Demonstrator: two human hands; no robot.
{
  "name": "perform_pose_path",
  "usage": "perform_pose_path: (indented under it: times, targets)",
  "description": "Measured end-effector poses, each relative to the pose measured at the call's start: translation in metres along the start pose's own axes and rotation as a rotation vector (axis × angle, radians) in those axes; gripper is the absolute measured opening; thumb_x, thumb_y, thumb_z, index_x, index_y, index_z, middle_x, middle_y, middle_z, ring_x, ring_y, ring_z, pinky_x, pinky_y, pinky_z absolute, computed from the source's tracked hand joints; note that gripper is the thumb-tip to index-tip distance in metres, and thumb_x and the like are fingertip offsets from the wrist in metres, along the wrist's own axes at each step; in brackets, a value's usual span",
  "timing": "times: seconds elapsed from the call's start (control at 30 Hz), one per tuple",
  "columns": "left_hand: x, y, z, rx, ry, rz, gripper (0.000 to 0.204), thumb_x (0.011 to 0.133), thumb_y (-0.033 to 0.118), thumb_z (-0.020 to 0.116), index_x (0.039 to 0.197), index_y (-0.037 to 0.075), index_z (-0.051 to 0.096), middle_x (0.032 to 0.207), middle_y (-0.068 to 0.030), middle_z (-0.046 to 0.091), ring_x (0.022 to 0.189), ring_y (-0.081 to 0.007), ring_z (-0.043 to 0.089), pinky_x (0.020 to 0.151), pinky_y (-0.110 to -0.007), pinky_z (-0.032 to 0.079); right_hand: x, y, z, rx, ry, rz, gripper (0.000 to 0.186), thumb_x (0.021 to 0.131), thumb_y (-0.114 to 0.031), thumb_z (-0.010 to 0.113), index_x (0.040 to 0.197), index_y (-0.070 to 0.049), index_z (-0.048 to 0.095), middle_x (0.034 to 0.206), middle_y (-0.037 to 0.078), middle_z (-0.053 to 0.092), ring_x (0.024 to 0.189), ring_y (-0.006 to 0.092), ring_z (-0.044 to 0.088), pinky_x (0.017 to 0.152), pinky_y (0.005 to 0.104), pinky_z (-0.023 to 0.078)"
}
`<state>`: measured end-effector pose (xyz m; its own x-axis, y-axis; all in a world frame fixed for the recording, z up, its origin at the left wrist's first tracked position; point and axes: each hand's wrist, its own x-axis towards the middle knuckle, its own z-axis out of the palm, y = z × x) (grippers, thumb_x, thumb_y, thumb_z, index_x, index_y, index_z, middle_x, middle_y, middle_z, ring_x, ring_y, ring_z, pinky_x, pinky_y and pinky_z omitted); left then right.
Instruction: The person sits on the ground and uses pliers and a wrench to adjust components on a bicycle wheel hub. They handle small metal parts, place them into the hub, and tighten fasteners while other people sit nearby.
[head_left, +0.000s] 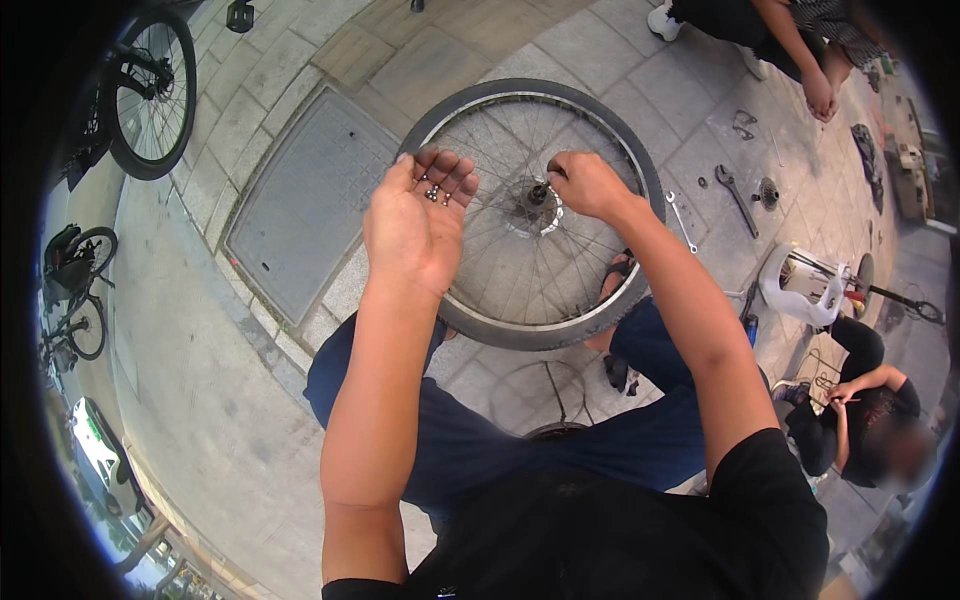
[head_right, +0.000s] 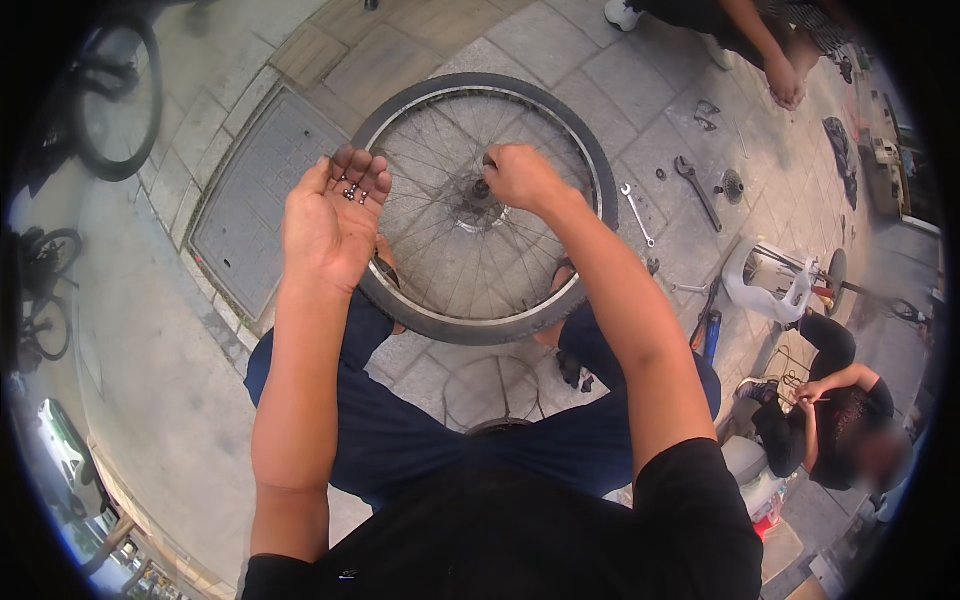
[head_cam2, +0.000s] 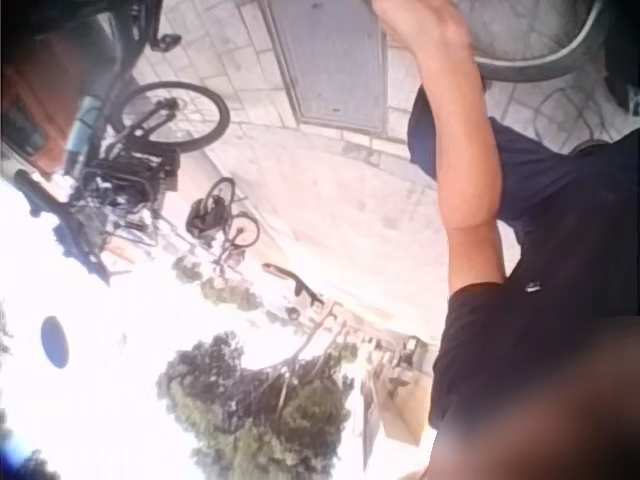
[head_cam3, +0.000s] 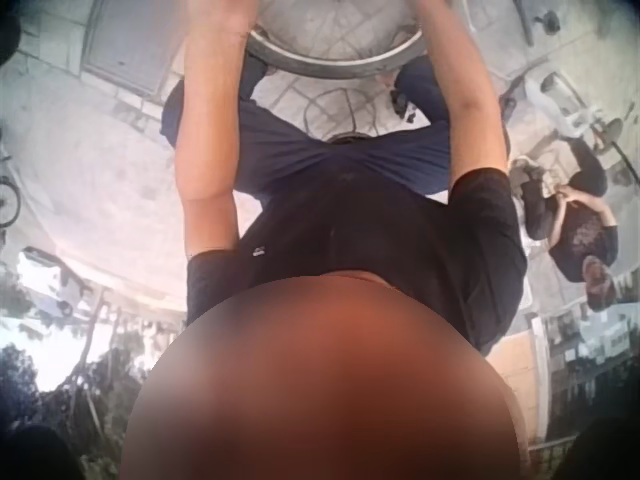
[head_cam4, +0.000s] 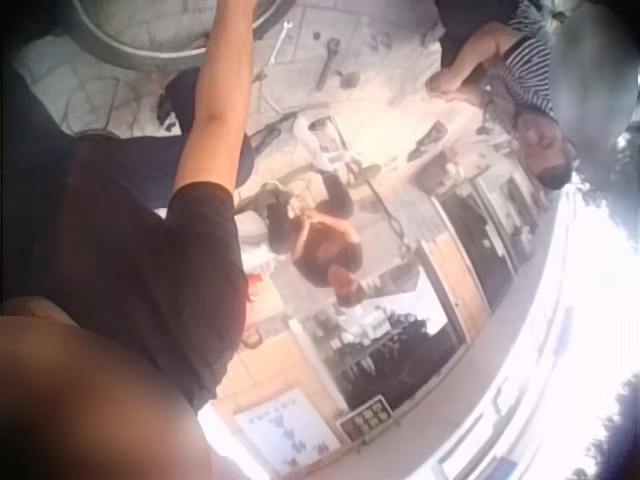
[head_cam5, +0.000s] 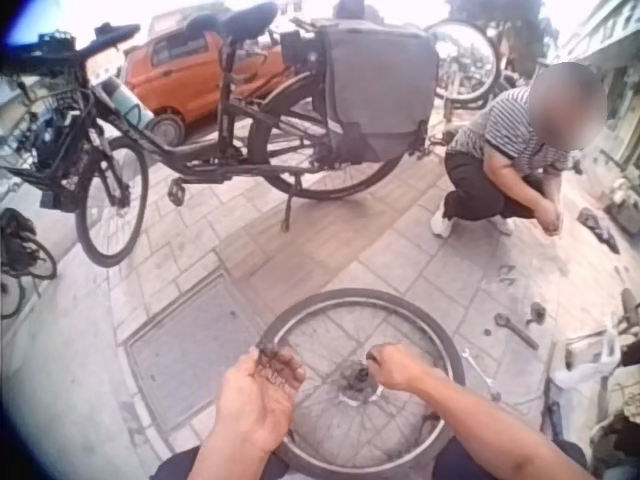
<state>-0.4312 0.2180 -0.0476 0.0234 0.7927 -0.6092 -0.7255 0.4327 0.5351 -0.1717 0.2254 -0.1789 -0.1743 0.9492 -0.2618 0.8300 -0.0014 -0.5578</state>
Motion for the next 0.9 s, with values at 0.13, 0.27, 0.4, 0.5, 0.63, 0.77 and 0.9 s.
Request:
perform_pose_path:
  times: [0.13,0.27,0.4,0.5,0.63,0.77,0.9]
  targets:
    - [0.049,-0.051,-0.022,-0.072,0.154,-0.204,0.025,0.114,0.019,0.042,0.109,-0.003,0.055,0.110,-0.0171,0.059,0.106,-0.0321,0.062,0.100,-0.048,0.056,0.014,0.003,0.006,-0.049,-0.091,-0.020,0.023,0.092,-0.016,0.064,0.099,0.004,0.073,0.100,0.031,0.073,0.101,0.0493,0.071,0.090,0.0540,0.056]
    - [0.092,-0.115,-0.047,-0.035,0.164,-0.338,0.025,0.114,0.018,0.041,0.109,-0.003,0.054,0.111,-0.0173,0.058,0.106,-0.0326,0.062,0.102,-0.050,0.056,0.020,0.013,0.011,-0.062,-0.163,-0.005,0.023,0.092,-0.015,0.064,0.100,0.003,0.075,0.102,0.030,0.074,0.101,0.0483,0.072,0.090,0.0538,0.057]
    - [0.119,-0.154,-0.068,0.026,0.132,-0.398,0.030,0.115,0.021,0.041,0.116,-0.005,0.055,0.116,-0.0188,0.060,0.112,-0.0351,0.063,0.108,-0.050,0.055,0.026,0.023,0.025,-0.097,-0.235,-0.052,0.022,0.092,-0.015,0.065,0.101,0.002,0.075,0.103,0.029,0.075,0.101,0.0478,0.072,0.091,0.0535,0.057]
    - [0.131,-0.166,-0.077,0.098,0.087,-0.422,0.035,0.115,0.023,0.040,0.123,-0.007,0.055,0.122,-0.0208,0.061,0.119,-0.0363,0.063,0.111,-0.050,0.053,0.029,0.030,0.037,-0.095,-0.249,-0.036,0.021,0.093,-0.016,0.066,0.100,0.001,0.076,0.102,0.028,0.075,0.101,0.0470,0.072,0.091,0.0534,0.057]
    - [0.140,-0.172,-0.080,0.160,0.015,-0.440,0.044,0.115,0.028,0.038,0.132,-0.010,0.054,0.128,-0.0225,0.061,0.127,-0.0367,0.061,0.115,-0.049,0.049,0.037,0.036,0.041,-0.058,-0.258,-0.023,0.025,0.095,-0.018,0.067,0.107,0.001,0.076,0.105,0.028,0.075,0.103,0.0461,0.072,0.092,0.0520,0.056]
    - [0.147,-0.178,-0.079,0.203,0.009,-0.463,0.051,0.116,0.031,0.038,0.137,-0.013,0.052,0.128,-0.0231,0.060,0.124,-0.0361,0.060,0.115,-0.048,0.048,0.039,0.037,0.039,-0.030,-0.292,0.004,0.027,0.096,-0.019,0.067,0.111,0.001,0.076,0.108,0.027,0.075,0.105,0.0453,0.072,0.093,0.0503,0.056]
    - [0.152,-0.183,-0.078,0.251,0.030,-0.459,0.053,0.116,0.033,0.038,0.137,-0.014,0.052,0.129,-0.0242,0.059,0.121,-0.0351,0.060,0.114,-0.048,0.048,0.040,0.035,0.036,-0.031,-0.300,-0.002,0.026,0.095,-0.018,0.068,0.111,0.001,0.077,0.107,0.026,0.076,0.104,0.0448,0.072,0.092,0.0496,0.056]
